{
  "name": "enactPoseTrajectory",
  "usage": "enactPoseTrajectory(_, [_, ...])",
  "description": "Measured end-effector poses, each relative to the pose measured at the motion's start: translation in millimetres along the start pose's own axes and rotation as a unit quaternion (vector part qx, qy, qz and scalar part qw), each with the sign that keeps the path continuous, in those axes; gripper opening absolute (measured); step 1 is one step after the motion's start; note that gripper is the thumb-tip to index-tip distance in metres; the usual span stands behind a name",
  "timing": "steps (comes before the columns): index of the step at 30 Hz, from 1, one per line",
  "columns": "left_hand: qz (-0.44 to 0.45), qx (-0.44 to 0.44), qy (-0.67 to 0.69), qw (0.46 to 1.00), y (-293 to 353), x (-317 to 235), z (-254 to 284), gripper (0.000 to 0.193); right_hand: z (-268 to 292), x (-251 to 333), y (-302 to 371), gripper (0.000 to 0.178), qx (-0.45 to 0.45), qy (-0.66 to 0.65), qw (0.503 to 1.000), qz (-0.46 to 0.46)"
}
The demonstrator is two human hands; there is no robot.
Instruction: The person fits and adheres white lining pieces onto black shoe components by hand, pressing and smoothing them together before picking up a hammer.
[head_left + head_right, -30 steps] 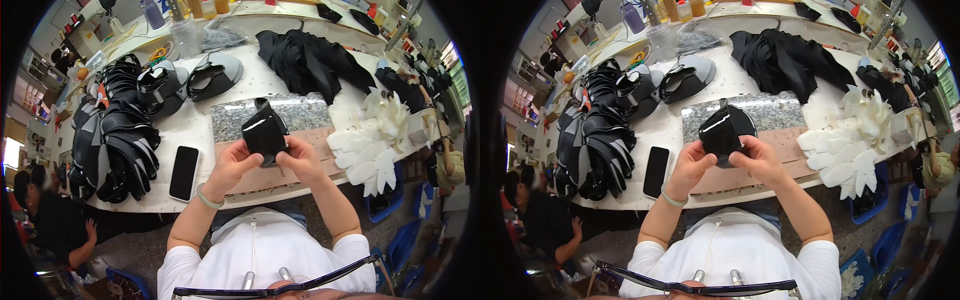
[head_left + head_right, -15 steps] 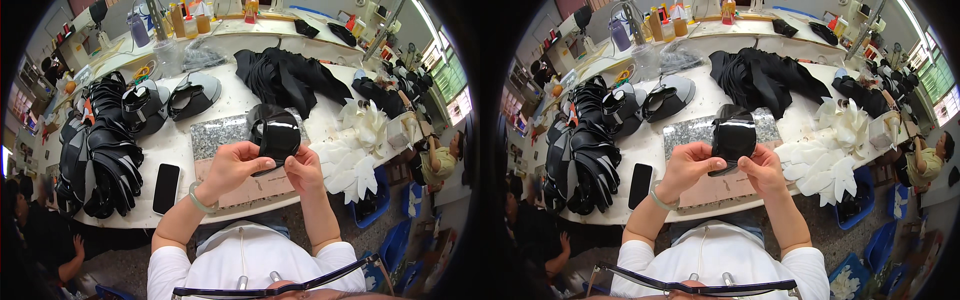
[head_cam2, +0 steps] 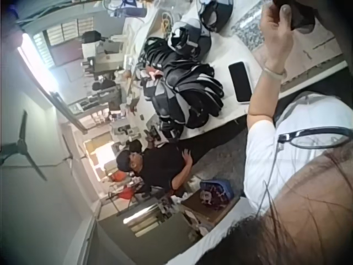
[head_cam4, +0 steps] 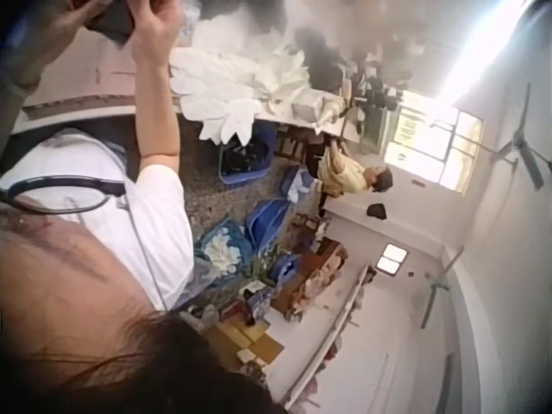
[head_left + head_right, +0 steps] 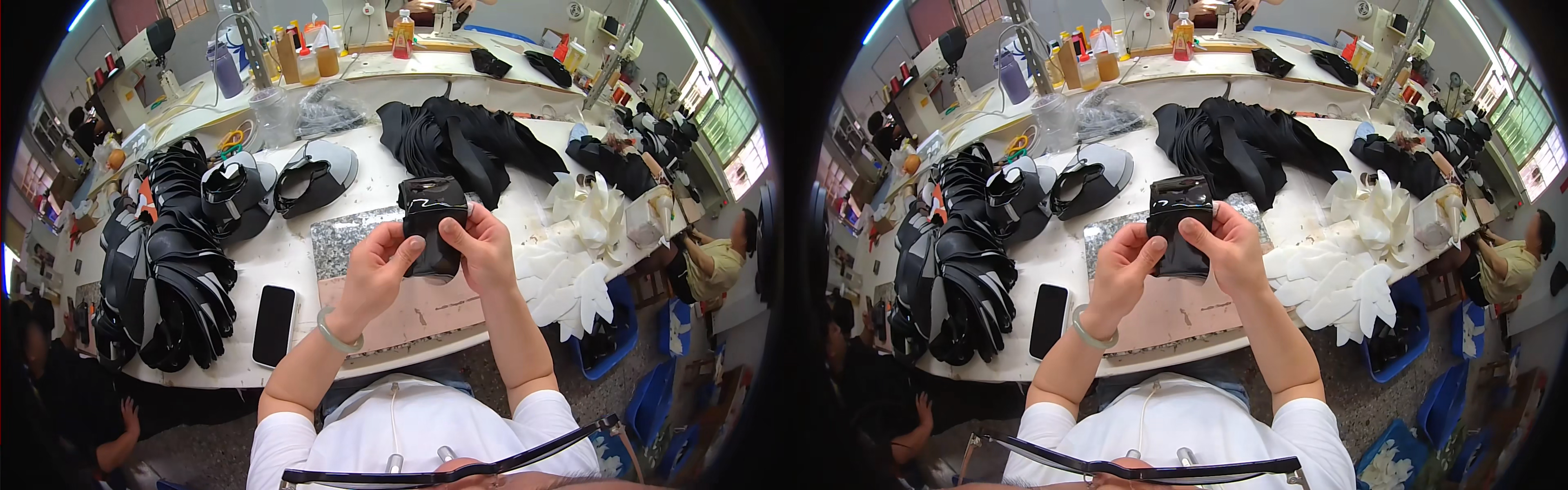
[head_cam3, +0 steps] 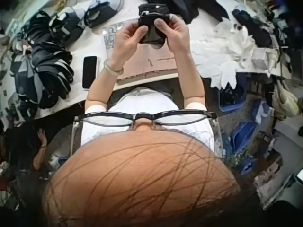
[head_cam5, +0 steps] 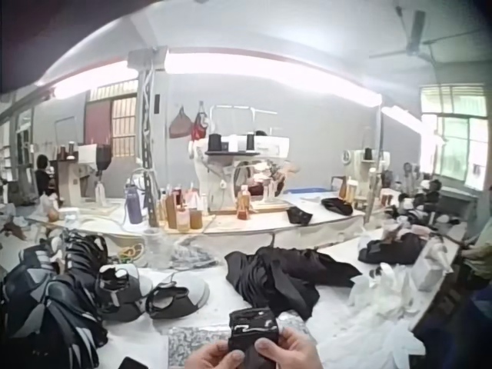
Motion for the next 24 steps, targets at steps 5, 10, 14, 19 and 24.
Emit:
enactPoseTrajectory(5, [-0.171, -0.106, -0.191, 0.961, -0.7, 0.6, 0.6, 0.024, -14.1, 5.3, 7.3, 0.025, -0.026, 0.022, 0.999, 0.04])
enactPoseTrajectory(10, [-0.142, -0.068, -0.229, 0.961, -2.7, -6.1, 3.3, 0.021, -5.0, 2.0, 1.8, 0.025, -0.029, -0.095, 0.995, 0.022])
enactPoseTrajectory(14, [-0.146, 0.032, -0.227, 0.962, 5.7, -8.7, 3.4, 0.014, -0.6, 6.7, 3.5, 0.024, 0.002, -0.133, 0.991, 0.004])
enactPoseTrajectory(19, [-0.369, 0.109, -0.318, 0.867, 7.4, -37.7, 9.3, 0.018, 6.6, -2.1, 8.4, 0.03, 0.089, -0.222, 0.963, -0.122])
enactPoseTrajectory(24, [-0.296, 0.093, -0.277, 0.909, 16.0, -22.0, 14.2, 0.021, 13.6, -30.7, 34.3, 0.041, 0.14, -0.221, 0.965, -0.032])
Point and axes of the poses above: each hand's wrist, its own y-axis away from the middle knuckle, its own z-axis out of the back of the hand, x = y × z, the point moved 4 cm from there along -y, towards the middle knuckle, and after that the axes turned 12 degrees about -x, right-handed, at the moved point
